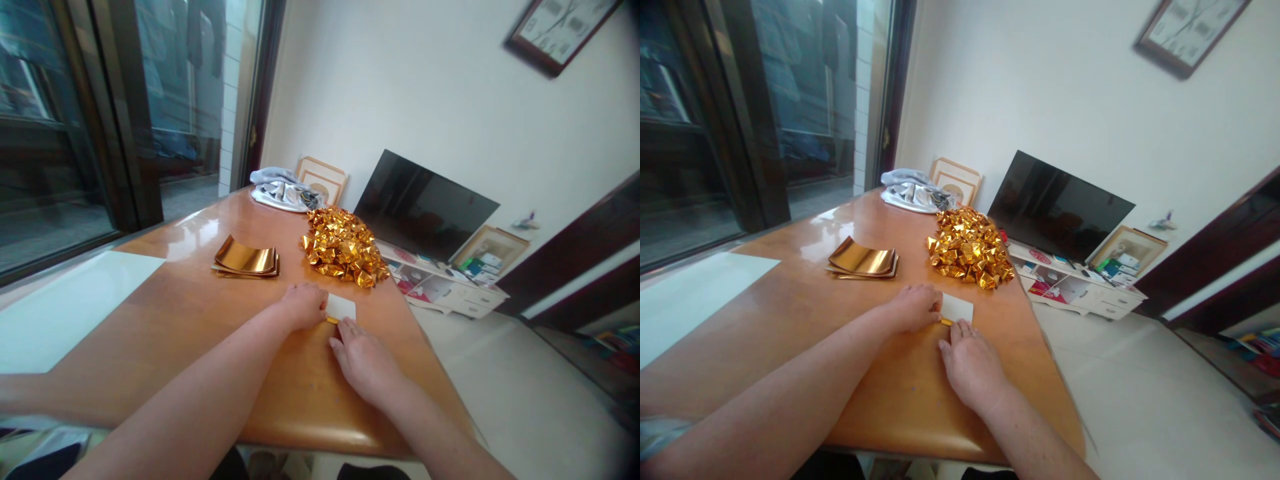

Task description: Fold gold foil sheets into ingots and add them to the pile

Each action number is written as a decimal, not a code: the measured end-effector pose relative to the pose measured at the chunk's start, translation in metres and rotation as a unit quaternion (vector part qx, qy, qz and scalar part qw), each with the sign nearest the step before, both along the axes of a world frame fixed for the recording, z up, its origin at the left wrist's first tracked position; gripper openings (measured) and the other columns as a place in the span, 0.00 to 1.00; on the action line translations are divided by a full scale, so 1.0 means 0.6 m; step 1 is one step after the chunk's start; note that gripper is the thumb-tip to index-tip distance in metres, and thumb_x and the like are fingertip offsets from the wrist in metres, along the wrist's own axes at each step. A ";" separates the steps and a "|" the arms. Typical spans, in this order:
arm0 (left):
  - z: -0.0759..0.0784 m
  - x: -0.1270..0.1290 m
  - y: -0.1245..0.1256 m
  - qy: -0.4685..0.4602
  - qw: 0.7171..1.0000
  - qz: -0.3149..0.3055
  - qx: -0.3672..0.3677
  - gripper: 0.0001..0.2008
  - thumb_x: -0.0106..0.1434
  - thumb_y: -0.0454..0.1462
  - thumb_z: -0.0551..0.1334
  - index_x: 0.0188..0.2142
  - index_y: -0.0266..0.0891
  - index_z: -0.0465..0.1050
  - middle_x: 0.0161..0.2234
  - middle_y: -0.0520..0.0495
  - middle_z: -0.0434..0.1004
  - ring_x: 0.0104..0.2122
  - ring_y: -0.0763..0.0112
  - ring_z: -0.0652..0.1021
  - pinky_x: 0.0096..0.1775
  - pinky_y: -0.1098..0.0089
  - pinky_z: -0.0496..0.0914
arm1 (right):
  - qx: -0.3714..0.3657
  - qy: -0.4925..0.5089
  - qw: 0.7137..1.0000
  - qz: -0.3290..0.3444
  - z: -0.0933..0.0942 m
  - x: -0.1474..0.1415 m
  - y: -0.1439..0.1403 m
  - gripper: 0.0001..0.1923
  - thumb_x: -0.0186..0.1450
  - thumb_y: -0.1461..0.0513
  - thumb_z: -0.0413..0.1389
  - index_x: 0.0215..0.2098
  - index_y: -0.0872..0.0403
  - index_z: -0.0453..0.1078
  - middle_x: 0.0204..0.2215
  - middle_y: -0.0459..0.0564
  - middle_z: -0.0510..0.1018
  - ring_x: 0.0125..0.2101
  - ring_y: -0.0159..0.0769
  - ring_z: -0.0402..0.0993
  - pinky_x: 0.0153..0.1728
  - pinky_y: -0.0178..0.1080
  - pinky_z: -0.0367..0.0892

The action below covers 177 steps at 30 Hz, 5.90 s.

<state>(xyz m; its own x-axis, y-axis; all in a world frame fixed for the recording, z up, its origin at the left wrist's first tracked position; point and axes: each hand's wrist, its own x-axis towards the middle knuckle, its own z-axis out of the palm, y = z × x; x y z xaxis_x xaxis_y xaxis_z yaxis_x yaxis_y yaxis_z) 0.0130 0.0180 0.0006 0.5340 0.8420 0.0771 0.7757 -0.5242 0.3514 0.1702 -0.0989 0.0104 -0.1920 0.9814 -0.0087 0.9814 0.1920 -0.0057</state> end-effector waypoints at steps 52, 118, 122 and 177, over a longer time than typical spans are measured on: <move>0.002 -0.018 0.008 0.006 0.998 0.059 -0.035 0.18 0.55 0.53 0.65 0.35 0.44 0.71 0.42 0.44 0.79 0.47 0.52 0.75 0.49 0.55 0.63 | 0.003 -0.003 0.999 -0.034 0.016 -0.023 -0.007 0.37 0.71 0.42 0.39 0.62 0.59 0.65 0.57 0.66 0.72 0.56 0.55 0.69 0.54 0.51 0.63; -0.001 -0.008 0.003 -0.065 0.997 0.033 0.006 0.06 0.54 0.37 0.63 0.34 0.43 0.72 0.32 0.51 0.78 0.38 0.61 0.74 0.38 0.66 0.55 | 0.069 0.371 0.924 -0.060 -0.046 0.078 0.142 0.31 0.59 0.55 0.60 0.60 0.56 0.69 0.54 0.57 0.76 0.52 0.47 0.72 0.52 0.43 0.64; 0.005 -0.005 -0.001 -0.075 0.997 0.023 0.001 0.06 0.55 0.37 0.63 0.35 0.43 0.73 0.34 0.50 0.78 0.39 0.62 0.74 0.38 0.67 0.56 | -0.036 0.513 0.855 -0.065 -0.048 0.075 0.147 0.19 0.59 0.57 0.58 0.47 0.56 0.74 0.42 0.52 0.81 0.41 0.42 0.76 0.41 0.40 0.69; -0.017 -0.007 0.011 -0.169 0.974 0.054 -0.139 0.15 0.55 0.34 0.59 0.44 0.40 0.73 0.32 0.50 0.78 0.32 0.67 0.74 0.32 0.72 0.62 | -0.197 0.616 0.763 -0.014 0.013 0.106 0.104 0.23 0.58 0.65 0.53 0.53 0.52 0.63 0.33 0.47 0.80 0.33 0.37 0.78 0.36 0.39 0.70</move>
